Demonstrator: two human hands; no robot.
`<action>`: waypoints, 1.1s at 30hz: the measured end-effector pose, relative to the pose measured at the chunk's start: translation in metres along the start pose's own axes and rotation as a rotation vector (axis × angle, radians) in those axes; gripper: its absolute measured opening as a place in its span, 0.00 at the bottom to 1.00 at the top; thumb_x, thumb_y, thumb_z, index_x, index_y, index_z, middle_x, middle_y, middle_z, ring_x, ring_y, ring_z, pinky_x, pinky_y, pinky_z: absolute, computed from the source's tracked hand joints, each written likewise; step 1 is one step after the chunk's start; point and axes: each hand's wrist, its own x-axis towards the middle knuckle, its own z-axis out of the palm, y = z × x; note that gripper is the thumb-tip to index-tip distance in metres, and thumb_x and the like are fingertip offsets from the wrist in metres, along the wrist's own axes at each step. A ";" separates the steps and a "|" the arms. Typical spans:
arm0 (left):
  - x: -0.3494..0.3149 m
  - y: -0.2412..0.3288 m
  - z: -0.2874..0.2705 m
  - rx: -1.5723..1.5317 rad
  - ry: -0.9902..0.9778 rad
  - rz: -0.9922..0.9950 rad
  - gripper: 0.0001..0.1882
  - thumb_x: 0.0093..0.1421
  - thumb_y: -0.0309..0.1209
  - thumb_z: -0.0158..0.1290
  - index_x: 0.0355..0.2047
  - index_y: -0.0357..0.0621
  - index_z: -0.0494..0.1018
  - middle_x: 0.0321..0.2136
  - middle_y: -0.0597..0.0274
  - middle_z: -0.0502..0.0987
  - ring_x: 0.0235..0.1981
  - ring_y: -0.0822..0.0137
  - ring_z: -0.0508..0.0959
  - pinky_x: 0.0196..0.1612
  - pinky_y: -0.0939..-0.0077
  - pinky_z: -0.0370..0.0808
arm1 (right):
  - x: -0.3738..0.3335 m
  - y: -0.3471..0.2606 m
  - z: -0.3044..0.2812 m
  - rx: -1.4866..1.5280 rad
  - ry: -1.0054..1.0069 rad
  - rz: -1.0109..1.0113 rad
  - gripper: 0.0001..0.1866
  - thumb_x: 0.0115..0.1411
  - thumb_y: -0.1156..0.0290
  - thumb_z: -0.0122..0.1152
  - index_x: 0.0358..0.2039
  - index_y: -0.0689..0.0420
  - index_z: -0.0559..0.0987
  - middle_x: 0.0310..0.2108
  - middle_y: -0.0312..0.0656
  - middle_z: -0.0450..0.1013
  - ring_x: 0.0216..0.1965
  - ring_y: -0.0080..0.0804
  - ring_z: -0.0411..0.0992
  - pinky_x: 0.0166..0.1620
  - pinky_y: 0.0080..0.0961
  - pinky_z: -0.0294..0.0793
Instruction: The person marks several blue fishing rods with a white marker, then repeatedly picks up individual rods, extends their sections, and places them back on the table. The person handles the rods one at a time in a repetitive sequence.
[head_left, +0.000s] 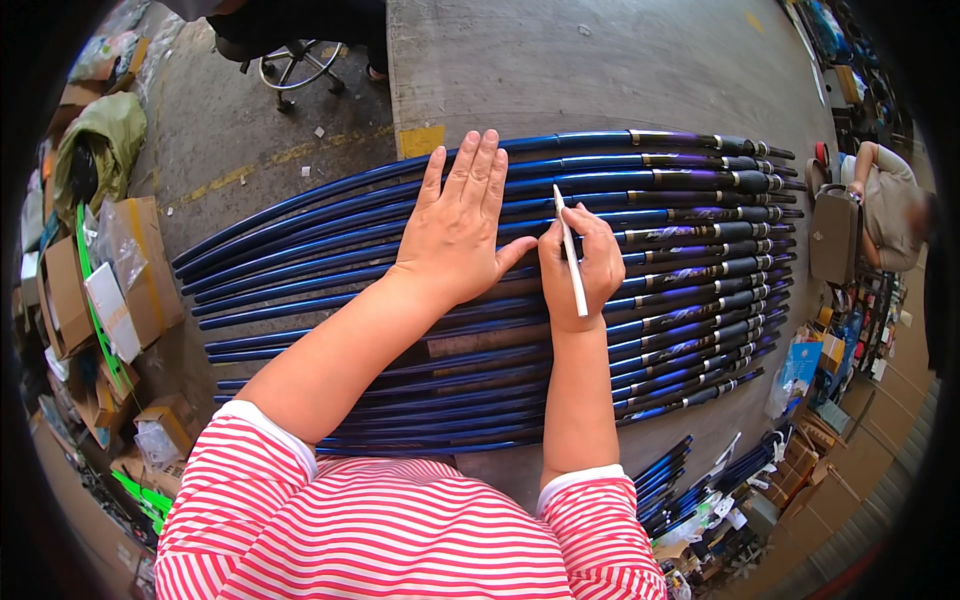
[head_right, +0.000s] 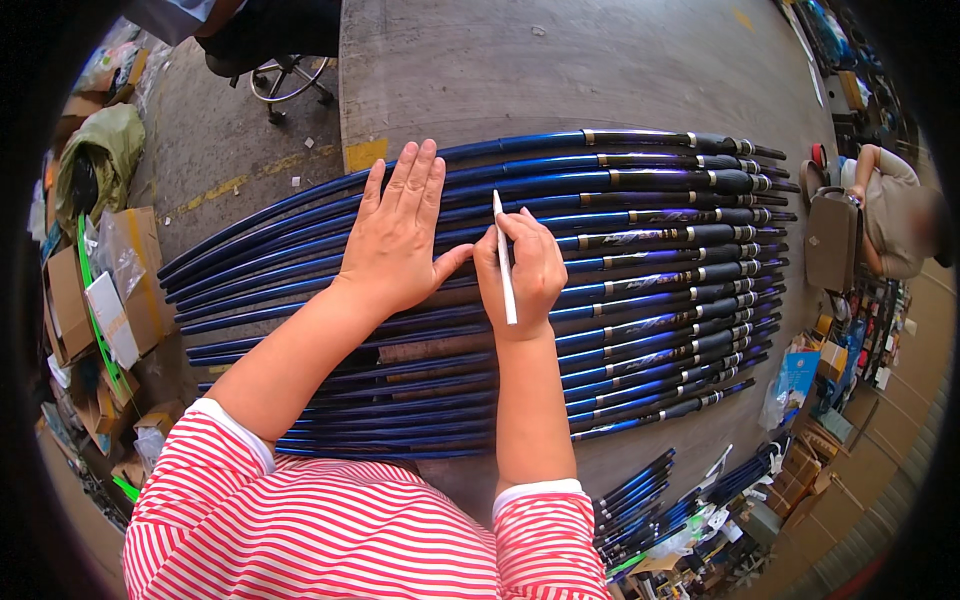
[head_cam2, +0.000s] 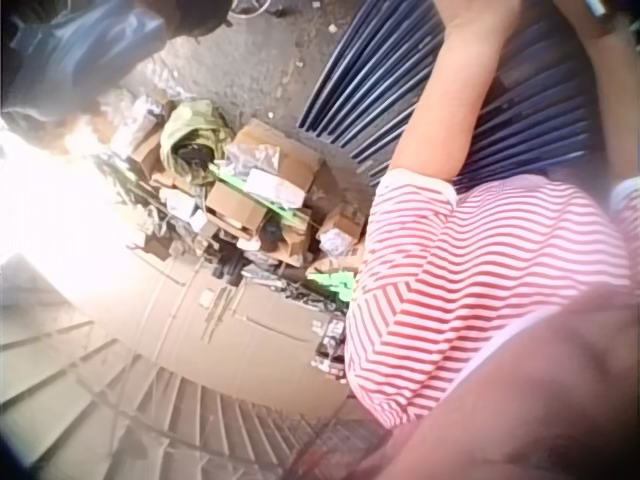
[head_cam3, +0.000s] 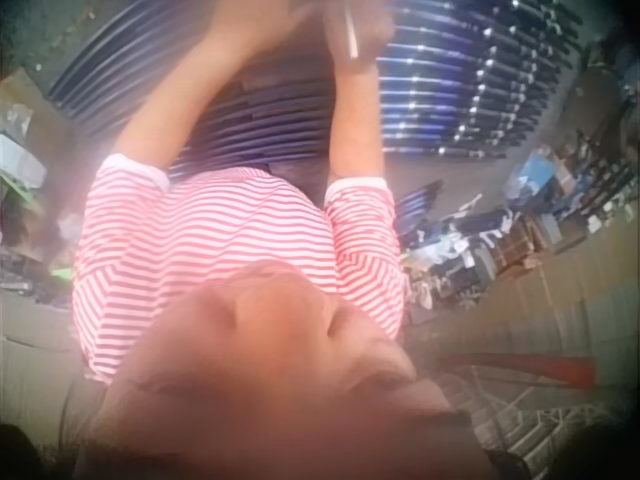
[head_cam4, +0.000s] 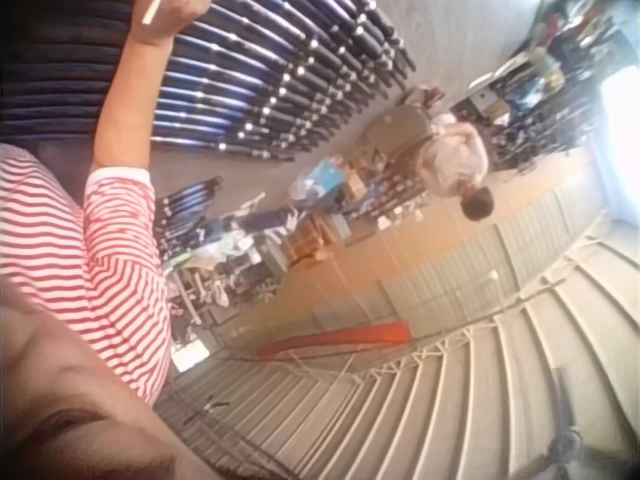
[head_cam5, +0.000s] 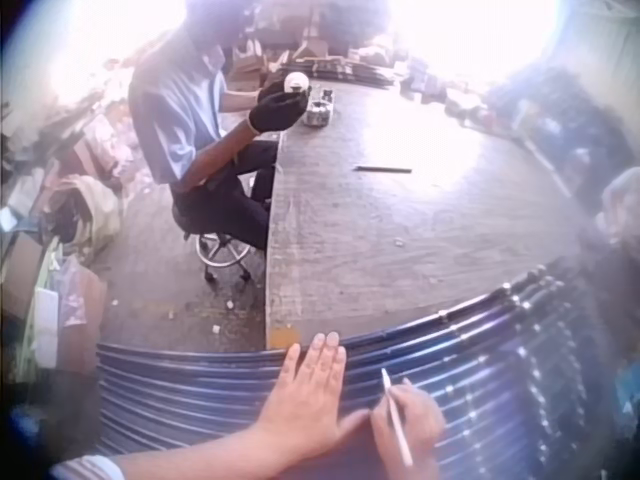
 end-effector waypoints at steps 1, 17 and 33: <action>0.000 0.000 0.000 0.021 -0.007 -0.001 0.44 0.53 0.57 0.40 0.58 0.33 0.47 0.60 0.48 0.46 0.63 0.57 0.41 0.62 0.59 0.34 | 0.000 0.000 0.000 -0.003 -0.005 0.001 0.09 0.43 0.81 0.62 0.28 0.63 0.74 0.25 0.47 0.73 0.30 0.41 0.75 0.38 0.31 0.76; 0.000 0.001 -0.001 0.006 -0.003 -0.003 0.45 0.53 0.56 0.42 0.58 0.32 0.45 0.60 0.48 0.44 0.63 0.58 0.41 0.62 0.60 0.36 | -0.006 0.001 -0.021 0.051 0.101 0.165 0.06 0.46 0.82 0.55 0.27 0.62 0.73 0.29 0.47 0.74 0.32 0.36 0.75 0.33 0.23 0.76; 0.000 0.003 0.001 0.037 -0.001 -0.005 0.44 0.53 0.56 0.43 0.58 0.33 0.45 0.60 0.49 0.44 0.63 0.58 0.42 0.62 0.60 0.36 | -0.015 0.009 -0.022 -0.074 -0.046 0.043 0.09 0.46 0.79 0.62 0.31 0.62 0.76 0.27 0.47 0.74 0.33 0.41 0.75 0.42 0.34 0.74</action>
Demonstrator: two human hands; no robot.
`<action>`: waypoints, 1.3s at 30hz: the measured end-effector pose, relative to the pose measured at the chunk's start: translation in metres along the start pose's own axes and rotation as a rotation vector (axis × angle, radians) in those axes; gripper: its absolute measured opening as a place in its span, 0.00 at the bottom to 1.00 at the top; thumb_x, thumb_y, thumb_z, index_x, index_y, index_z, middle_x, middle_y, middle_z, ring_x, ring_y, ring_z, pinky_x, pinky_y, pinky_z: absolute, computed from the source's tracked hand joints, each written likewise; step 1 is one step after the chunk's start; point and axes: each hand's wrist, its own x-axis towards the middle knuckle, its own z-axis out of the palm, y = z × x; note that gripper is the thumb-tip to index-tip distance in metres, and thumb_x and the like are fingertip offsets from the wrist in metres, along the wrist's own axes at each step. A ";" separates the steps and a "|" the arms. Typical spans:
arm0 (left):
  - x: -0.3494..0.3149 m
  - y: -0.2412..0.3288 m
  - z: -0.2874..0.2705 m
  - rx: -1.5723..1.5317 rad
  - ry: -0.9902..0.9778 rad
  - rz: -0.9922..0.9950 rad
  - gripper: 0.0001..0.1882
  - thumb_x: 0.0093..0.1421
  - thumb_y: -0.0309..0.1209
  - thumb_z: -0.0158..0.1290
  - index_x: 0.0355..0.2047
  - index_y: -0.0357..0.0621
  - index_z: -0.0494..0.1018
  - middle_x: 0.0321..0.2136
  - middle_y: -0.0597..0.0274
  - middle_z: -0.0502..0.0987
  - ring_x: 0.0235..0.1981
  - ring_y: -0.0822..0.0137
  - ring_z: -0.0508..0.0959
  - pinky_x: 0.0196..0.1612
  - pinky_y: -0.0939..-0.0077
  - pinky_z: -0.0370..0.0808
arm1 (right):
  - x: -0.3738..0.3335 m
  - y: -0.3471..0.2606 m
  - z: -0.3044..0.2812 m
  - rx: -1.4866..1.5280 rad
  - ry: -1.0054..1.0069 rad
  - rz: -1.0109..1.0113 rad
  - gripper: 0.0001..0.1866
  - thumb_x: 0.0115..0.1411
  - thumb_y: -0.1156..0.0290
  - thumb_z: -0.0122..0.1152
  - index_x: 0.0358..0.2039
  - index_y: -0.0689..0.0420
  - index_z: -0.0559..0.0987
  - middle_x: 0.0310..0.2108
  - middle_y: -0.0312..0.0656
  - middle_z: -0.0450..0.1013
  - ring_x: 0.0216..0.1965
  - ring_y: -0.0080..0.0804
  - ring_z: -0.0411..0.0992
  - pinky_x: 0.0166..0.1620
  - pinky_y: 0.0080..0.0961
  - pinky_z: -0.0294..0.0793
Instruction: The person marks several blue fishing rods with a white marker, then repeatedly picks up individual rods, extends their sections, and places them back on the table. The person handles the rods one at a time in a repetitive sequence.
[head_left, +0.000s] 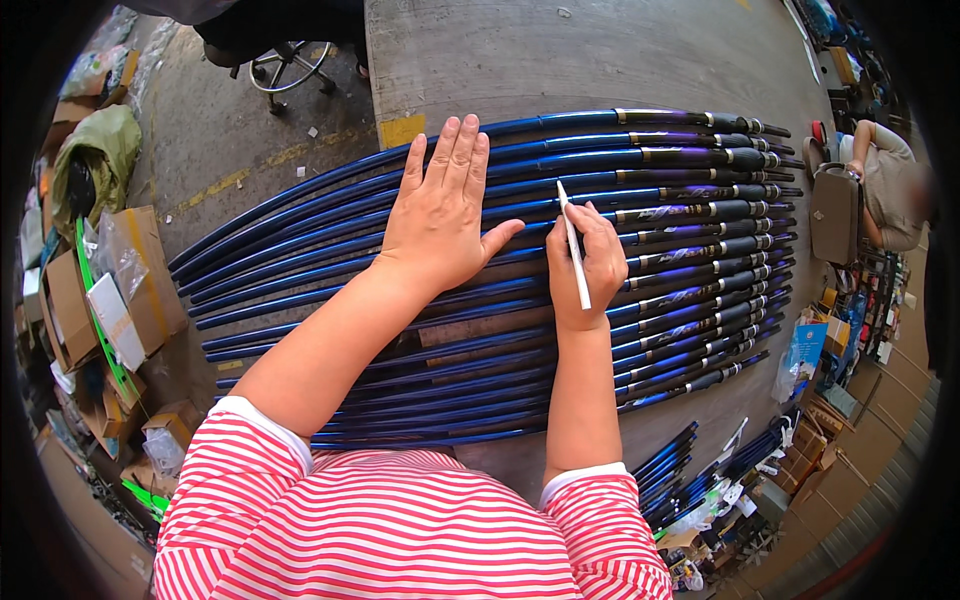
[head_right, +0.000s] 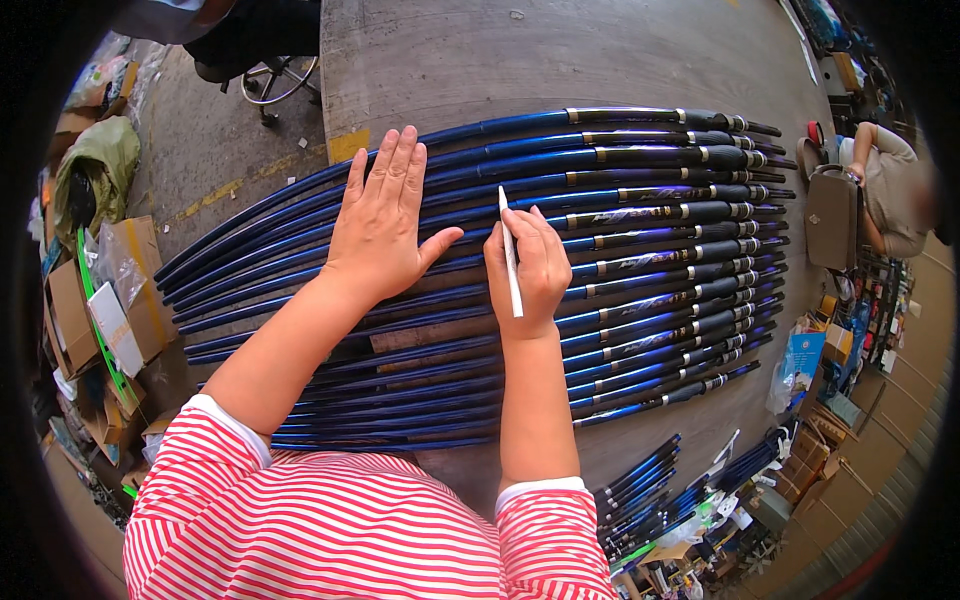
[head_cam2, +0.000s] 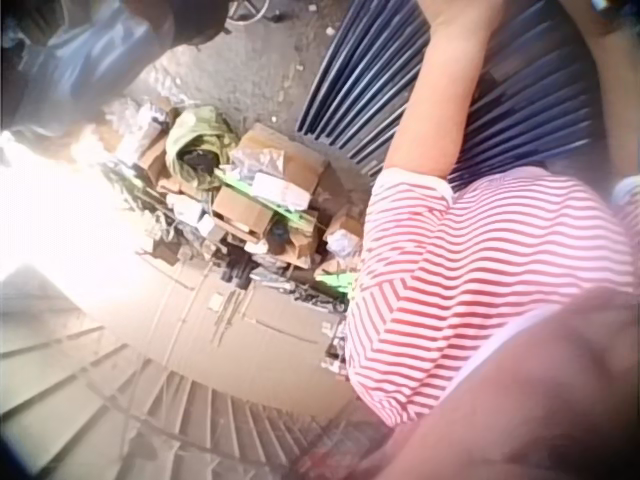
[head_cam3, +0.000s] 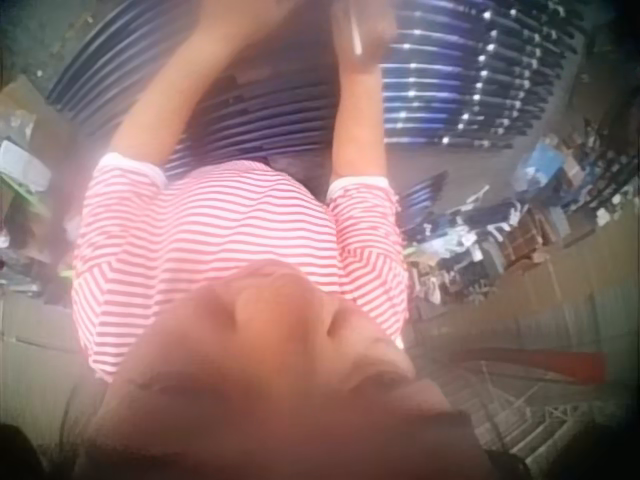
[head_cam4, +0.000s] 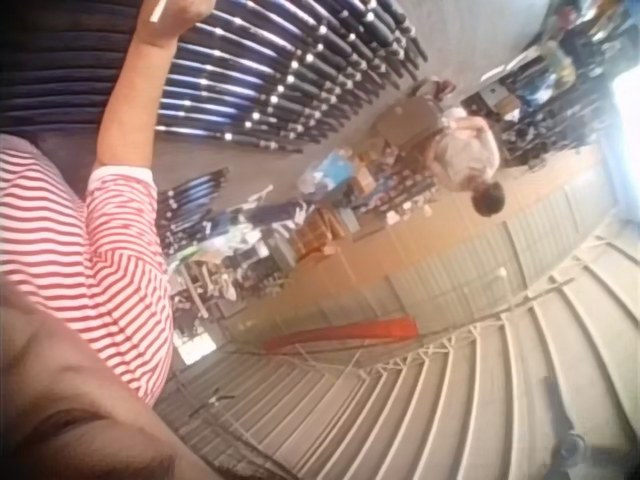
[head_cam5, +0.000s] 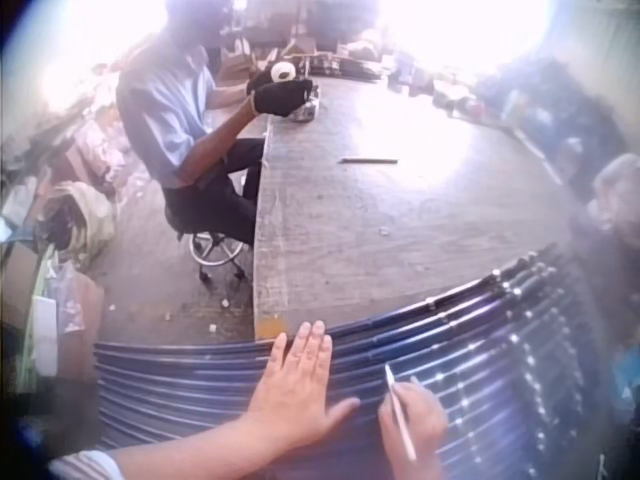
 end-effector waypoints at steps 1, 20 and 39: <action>0.000 0.000 0.000 -0.004 0.001 0.001 0.44 0.53 0.56 0.43 0.58 0.33 0.45 0.60 0.49 0.44 0.63 0.58 0.42 0.62 0.60 0.36 | 0.000 0.000 0.000 -0.005 0.000 0.003 0.09 0.46 0.79 0.62 0.31 0.62 0.76 0.28 0.47 0.74 0.33 0.41 0.75 0.42 0.34 0.74; 0.000 0.001 0.000 0.054 -0.017 0.006 0.44 0.55 0.57 0.38 0.58 0.32 0.45 0.60 0.48 0.44 0.63 0.58 0.41 0.62 0.60 0.34 | -0.010 0.005 -0.012 0.037 0.057 0.003 0.09 0.44 0.83 0.59 0.28 0.61 0.72 0.26 0.45 0.73 0.32 0.40 0.74 0.42 0.35 0.74; 0.000 0.002 0.000 0.041 0.000 0.012 0.43 0.54 0.56 0.42 0.58 0.33 0.45 0.60 0.49 0.45 0.63 0.58 0.41 0.62 0.60 0.36 | -0.027 -0.006 -0.030 0.014 0.034 0.036 0.09 0.45 0.81 0.60 0.27 0.62 0.71 0.24 0.47 0.73 0.30 0.40 0.75 0.40 0.36 0.75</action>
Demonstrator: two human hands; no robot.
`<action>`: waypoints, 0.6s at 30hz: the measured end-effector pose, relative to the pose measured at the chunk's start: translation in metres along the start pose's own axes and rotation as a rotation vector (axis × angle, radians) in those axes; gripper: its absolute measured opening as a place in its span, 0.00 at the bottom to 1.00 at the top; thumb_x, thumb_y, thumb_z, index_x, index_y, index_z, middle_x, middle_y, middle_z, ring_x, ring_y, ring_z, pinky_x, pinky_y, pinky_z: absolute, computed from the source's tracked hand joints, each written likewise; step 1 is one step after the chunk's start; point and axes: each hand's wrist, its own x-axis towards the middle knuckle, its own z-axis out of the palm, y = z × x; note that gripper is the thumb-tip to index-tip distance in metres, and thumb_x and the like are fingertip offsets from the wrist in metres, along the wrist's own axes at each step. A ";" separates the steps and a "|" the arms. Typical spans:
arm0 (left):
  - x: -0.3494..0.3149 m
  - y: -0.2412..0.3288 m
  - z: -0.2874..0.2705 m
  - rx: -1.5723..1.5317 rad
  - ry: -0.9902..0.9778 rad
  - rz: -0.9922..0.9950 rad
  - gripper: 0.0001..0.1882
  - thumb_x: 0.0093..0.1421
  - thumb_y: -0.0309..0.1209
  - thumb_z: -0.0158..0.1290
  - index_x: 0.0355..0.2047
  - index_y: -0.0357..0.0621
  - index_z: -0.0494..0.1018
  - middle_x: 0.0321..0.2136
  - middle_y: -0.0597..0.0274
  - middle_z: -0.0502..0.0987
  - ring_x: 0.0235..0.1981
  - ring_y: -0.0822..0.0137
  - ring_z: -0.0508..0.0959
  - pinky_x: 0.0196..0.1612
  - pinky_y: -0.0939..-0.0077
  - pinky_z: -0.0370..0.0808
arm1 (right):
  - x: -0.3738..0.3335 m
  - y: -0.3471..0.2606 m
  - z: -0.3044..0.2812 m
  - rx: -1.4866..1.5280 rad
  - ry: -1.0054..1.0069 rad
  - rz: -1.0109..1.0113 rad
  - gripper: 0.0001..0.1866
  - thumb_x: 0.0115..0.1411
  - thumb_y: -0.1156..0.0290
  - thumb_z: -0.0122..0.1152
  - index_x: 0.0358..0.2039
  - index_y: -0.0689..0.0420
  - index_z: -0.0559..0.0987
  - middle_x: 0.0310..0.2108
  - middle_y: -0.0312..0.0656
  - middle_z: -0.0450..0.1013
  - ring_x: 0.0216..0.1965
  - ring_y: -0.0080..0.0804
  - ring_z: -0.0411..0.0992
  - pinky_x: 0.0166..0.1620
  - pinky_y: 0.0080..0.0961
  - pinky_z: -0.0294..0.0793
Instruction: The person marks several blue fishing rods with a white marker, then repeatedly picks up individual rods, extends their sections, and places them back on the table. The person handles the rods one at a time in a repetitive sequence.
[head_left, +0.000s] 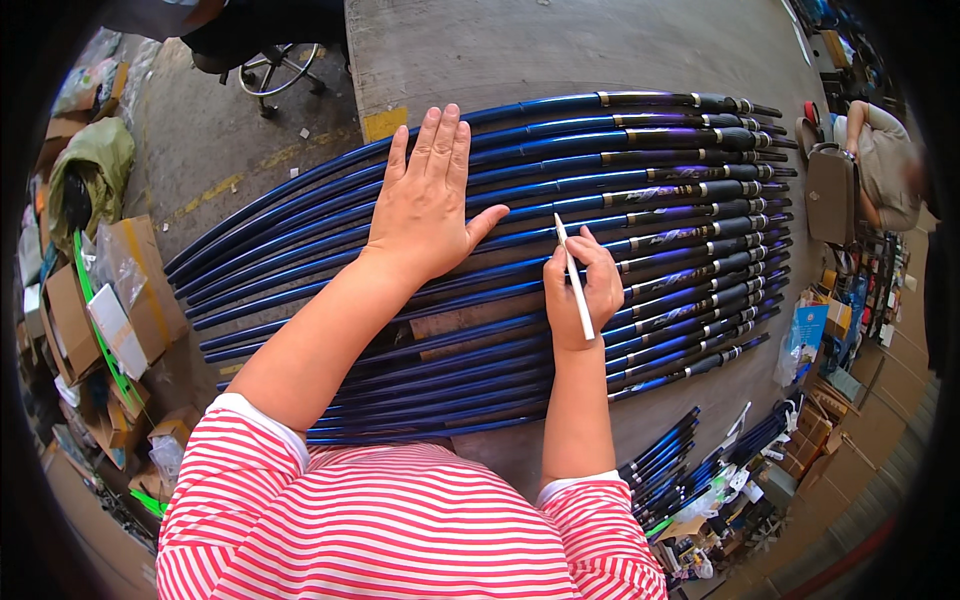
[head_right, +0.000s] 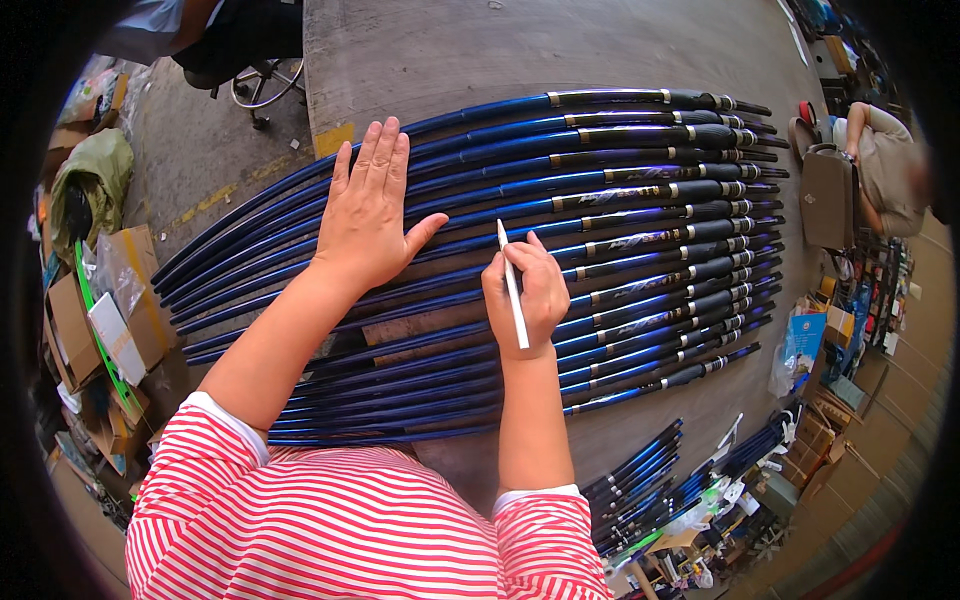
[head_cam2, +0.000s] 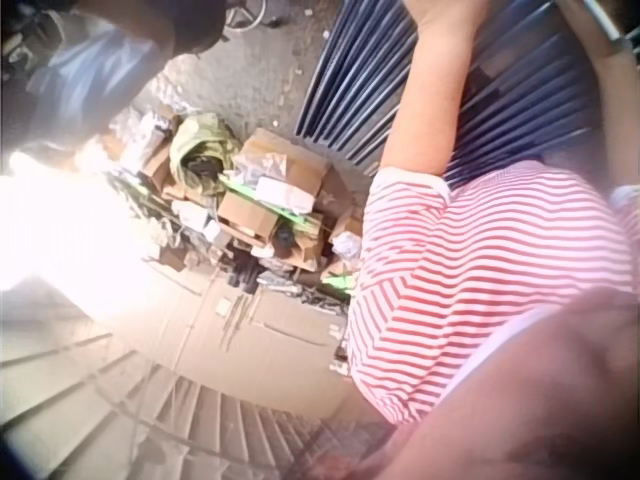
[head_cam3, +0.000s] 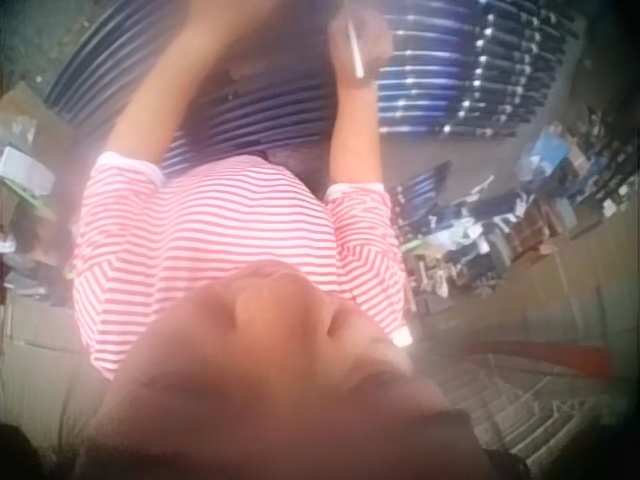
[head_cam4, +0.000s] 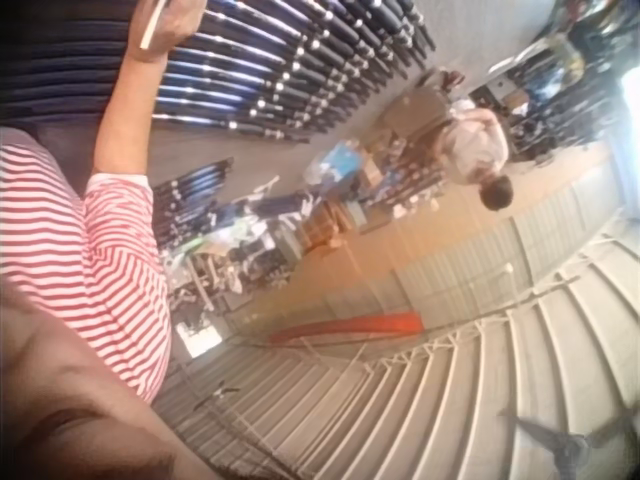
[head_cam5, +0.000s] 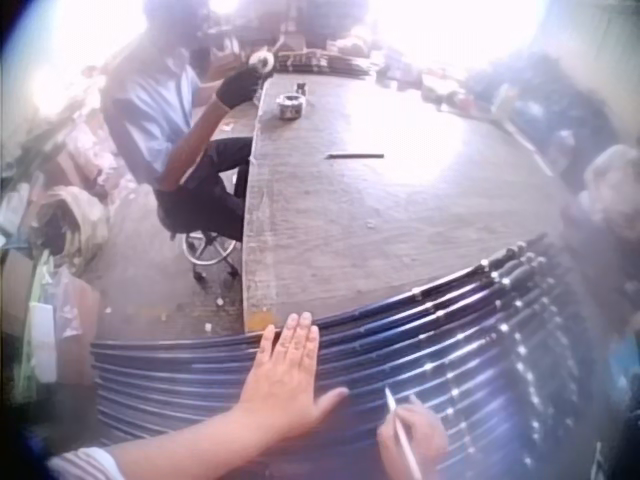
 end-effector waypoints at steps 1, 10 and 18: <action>0.000 0.000 0.000 -0.001 0.002 -0.001 0.43 0.54 0.56 0.41 0.58 0.33 0.45 0.60 0.49 0.44 0.63 0.58 0.41 0.62 0.60 0.36 | 0.000 0.000 0.001 -0.009 -0.004 -0.012 0.09 0.45 0.81 0.60 0.28 0.62 0.72 0.24 0.47 0.73 0.30 0.40 0.75 0.41 0.36 0.75; 0.000 0.000 0.001 0.011 0.006 0.001 0.44 0.54 0.57 0.41 0.58 0.33 0.46 0.60 0.49 0.45 0.63 0.58 0.42 0.62 0.59 0.36 | 0.002 0.001 0.008 -0.026 0.003 -0.069 0.09 0.44 0.81 0.61 0.27 0.62 0.71 0.24 0.47 0.73 0.29 0.40 0.75 0.41 0.37 0.74; -0.001 0.002 0.001 0.027 0.029 0.012 0.44 0.54 0.56 0.42 0.58 0.32 0.46 0.60 0.48 0.45 0.62 0.57 0.43 0.61 0.59 0.38 | -0.005 -0.012 -0.020 0.062 0.115 0.097 0.05 0.45 0.81 0.56 0.25 0.62 0.70 0.24 0.46 0.72 0.29 0.41 0.74 0.40 0.35 0.75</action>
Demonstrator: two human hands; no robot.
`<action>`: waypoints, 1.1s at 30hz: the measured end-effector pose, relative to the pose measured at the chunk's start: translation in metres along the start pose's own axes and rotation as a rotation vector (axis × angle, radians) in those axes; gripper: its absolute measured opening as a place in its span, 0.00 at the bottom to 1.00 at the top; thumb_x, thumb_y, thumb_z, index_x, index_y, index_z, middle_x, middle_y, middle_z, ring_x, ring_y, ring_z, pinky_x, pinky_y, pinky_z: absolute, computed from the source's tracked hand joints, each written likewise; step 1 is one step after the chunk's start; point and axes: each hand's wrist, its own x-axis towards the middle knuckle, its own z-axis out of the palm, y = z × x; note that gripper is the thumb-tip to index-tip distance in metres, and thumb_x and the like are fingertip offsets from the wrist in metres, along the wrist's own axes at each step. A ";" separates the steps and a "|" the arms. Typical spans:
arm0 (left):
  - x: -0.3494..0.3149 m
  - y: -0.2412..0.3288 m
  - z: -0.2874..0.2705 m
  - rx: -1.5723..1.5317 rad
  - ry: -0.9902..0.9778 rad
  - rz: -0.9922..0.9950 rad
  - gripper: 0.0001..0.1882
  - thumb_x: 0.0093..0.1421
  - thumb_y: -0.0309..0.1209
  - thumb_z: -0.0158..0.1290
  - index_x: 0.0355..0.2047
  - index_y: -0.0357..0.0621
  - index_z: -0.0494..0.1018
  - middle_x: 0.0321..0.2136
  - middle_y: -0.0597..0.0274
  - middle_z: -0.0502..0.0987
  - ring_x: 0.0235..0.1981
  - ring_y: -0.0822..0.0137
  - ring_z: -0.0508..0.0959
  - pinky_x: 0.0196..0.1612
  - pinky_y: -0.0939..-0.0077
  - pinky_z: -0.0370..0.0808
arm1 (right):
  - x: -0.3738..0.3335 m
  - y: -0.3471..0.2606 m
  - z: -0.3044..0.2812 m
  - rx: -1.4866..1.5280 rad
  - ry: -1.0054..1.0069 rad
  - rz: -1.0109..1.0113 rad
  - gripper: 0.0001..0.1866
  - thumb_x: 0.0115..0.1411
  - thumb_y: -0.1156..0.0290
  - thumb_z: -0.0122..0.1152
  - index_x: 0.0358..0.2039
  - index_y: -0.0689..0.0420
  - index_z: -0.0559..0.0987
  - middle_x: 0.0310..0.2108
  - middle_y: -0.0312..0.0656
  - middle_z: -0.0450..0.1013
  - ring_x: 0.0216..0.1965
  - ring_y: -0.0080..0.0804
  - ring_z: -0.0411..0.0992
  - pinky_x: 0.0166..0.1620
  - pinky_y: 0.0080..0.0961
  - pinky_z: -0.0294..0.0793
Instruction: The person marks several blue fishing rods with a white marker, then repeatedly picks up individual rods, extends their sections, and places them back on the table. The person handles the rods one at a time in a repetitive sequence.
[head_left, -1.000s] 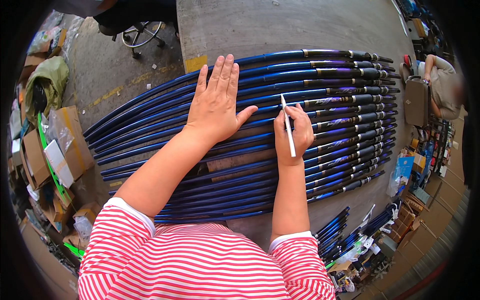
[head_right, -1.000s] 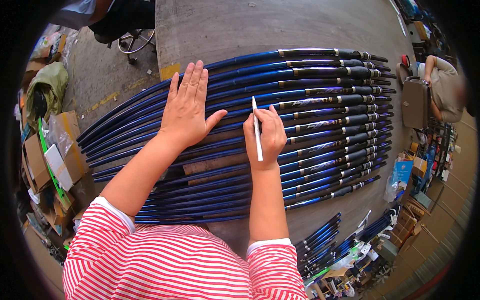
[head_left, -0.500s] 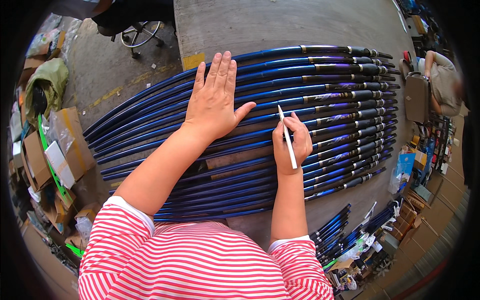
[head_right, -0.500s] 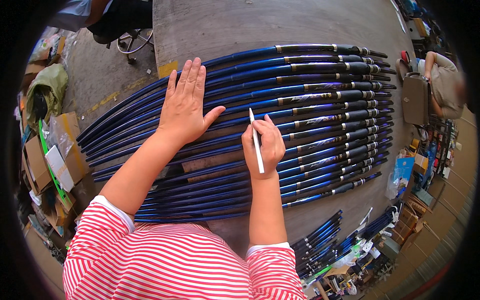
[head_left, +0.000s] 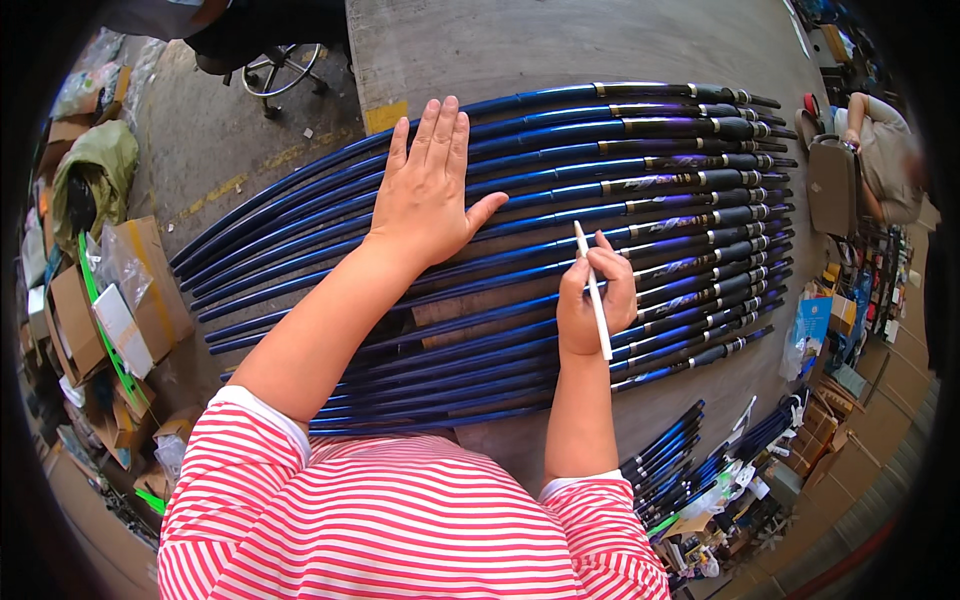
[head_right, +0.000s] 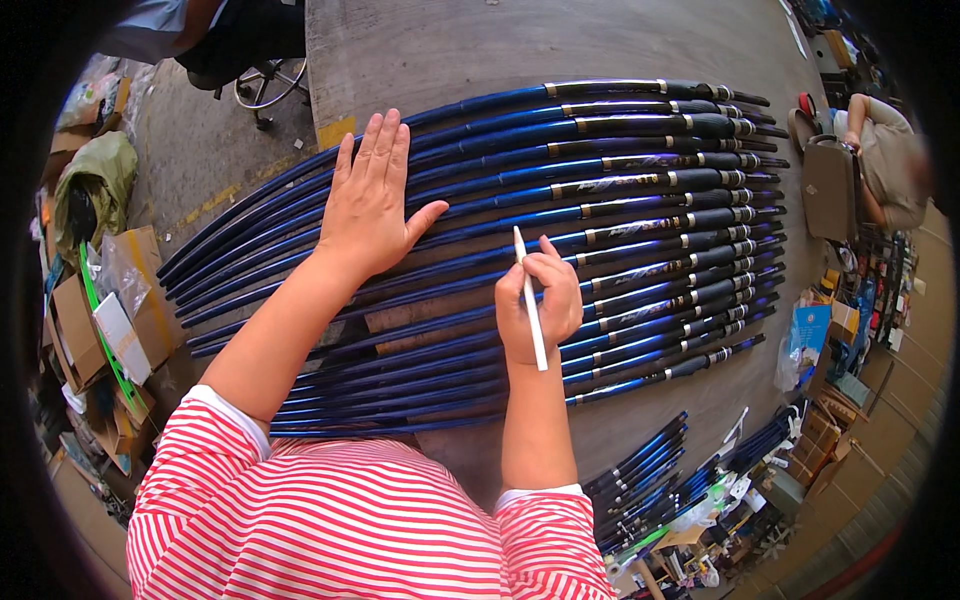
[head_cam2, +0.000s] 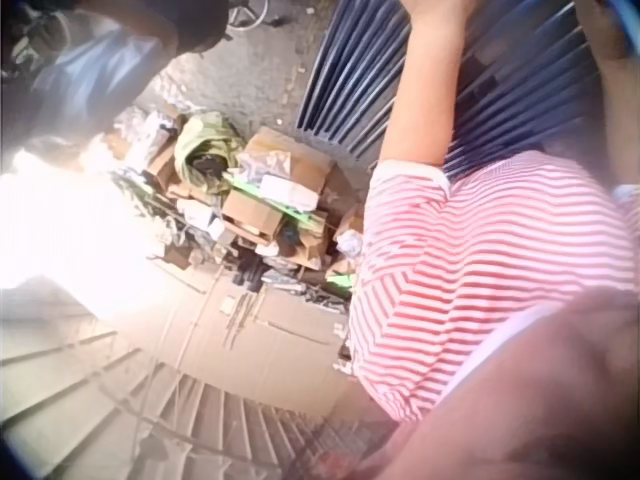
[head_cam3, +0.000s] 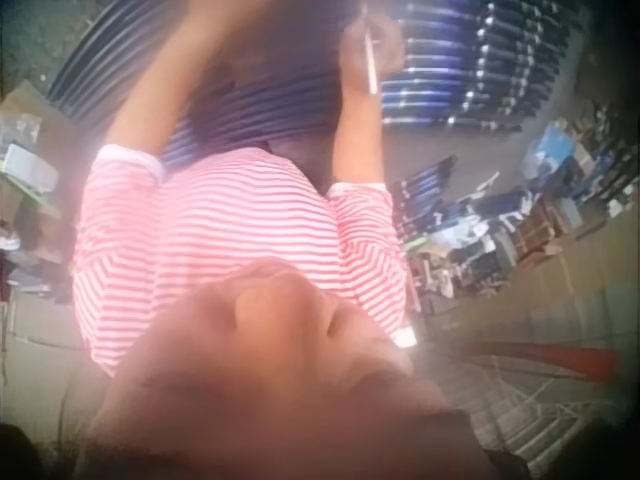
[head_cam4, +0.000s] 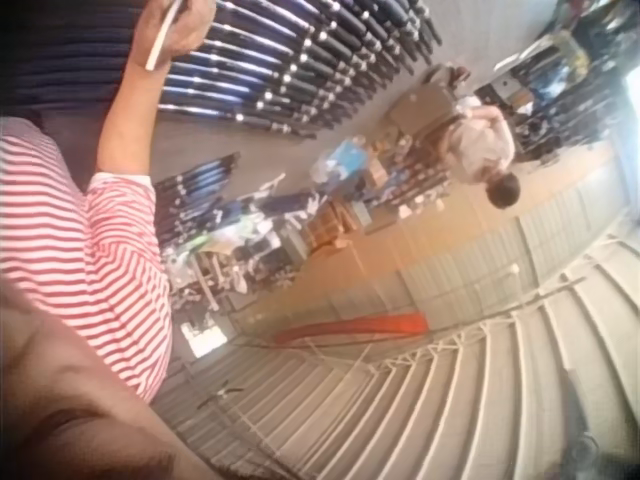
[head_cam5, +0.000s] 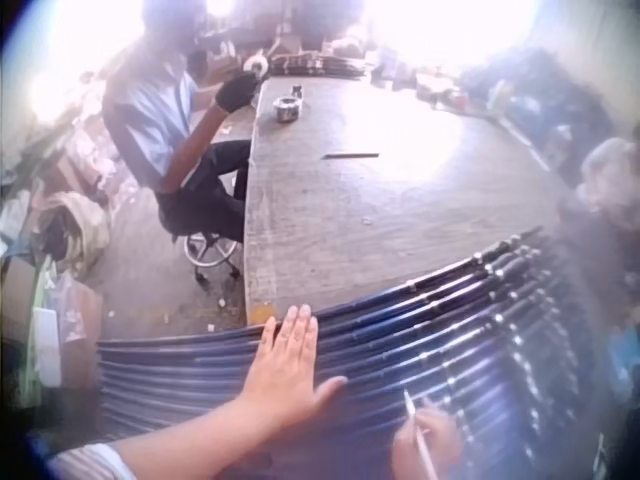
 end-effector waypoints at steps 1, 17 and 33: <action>-0.001 -0.001 0.001 -0.010 0.017 0.006 0.44 0.54 0.56 0.42 0.58 0.32 0.46 0.60 0.48 0.45 0.62 0.57 0.43 0.61 0.59 0.38 | -0.004 0.002 -0.005 -0.028 -0.011 0.012 0.06 0.46 0.81 0.56 0.27 0.62 0.71 0.25 0.46 0.73 0.32 0.43 0.74 0.40 0.34 0.75; -0.077 0.048 -0.005 -0.125 -0.192 0.203 0.49 0.48 0.58 0.46 0.58 0.33 0.45 0.60 0.46 0.43 0.63 0.56 0.41 0.62 0.61 0.35 | -0.021 0.010 0.009 -0.050 -0.066 -0.098 0.08 0.44 0.80 0.60 0.27 0.62 0.72 0.25 0.48 0.72 0.29 0.43 0.73 0.42 0.37 0.73; -0.078 0.049 -0.005 -0.130 -0.194 0.202 0.48 0.49 0.58 0.46 0.58 0.32 0.45 0.60 0.47 0.43 0.63 0.56 0.41 0.62 0.61 0.36 | -0.033 -0.001 -0.008 -0.043 -0.002 0.038 0.07 0.44 0.81 0.59 0.25 0.61 0.71 0.24 0.46 0.72 0.29 0.42 0.74 0.39 0.33 0.75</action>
